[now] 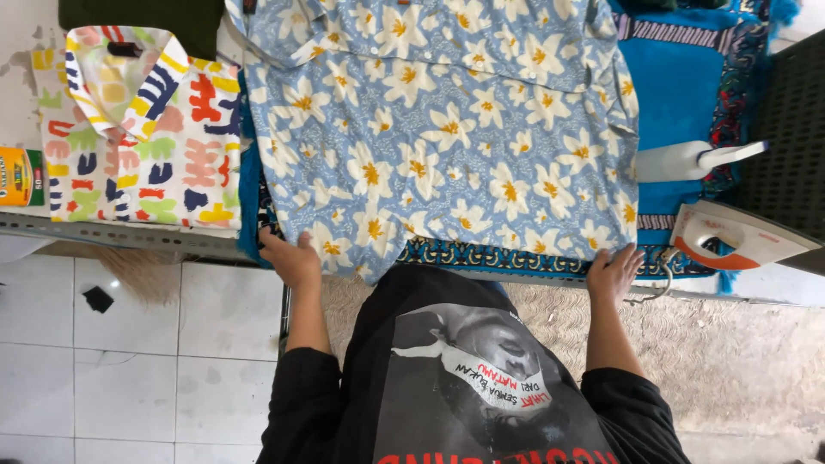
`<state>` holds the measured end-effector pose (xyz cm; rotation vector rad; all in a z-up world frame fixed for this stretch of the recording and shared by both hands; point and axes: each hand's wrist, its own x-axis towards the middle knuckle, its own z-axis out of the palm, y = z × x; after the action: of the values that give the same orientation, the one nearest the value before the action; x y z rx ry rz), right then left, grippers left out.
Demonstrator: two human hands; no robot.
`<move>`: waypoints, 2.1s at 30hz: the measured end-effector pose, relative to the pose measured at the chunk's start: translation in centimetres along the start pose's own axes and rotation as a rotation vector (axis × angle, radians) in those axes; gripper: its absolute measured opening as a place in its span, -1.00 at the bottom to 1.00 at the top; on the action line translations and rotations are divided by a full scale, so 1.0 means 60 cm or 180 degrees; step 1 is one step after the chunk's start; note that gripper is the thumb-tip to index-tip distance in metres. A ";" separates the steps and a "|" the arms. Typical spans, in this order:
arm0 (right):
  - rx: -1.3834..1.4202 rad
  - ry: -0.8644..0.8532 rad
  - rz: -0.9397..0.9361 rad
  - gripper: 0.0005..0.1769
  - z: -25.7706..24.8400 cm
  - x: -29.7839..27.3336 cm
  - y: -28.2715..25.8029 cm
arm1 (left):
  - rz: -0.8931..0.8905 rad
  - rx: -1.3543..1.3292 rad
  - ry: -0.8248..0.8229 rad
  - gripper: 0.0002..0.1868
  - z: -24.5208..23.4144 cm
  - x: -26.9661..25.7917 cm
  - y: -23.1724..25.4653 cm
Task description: The person buttons a floral shirt, lays it flat on a patterned mat, and smooths it with their hands. They spray the shirt with water from a spray bottle and then iron it with an electric iron, moving the iron across the body and sleeves. The person adjusts the shirt several times during the process.
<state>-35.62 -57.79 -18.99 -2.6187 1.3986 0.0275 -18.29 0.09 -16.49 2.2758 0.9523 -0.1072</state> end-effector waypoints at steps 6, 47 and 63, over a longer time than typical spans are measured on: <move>-0.0215 -0.0591 0.0085 -0.11 -0.019 -0.004 0.001 | 0.0424 0.0694 0.0489 -0.81 0.000 0.086 -0.136; 0.3522 0.0389 -0.2557 -0.70 -0.243 0.179 -0.224 | -0.2305 -0.3367 -0.0815 -0.47 0.078 -0.167 -0.071; 0.2469 -0.2137 -0.2833 -0.74 -0.160 -0.141 -0.300 | -0.0681 -0.1778 0.0909 -0.77 0.054 -0.126 -0.094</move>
<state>-26.12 -42.54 -6.12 -2.0114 -0.0475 0.1816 -27.01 -3.56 -19.72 1.6959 1.1949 0.3597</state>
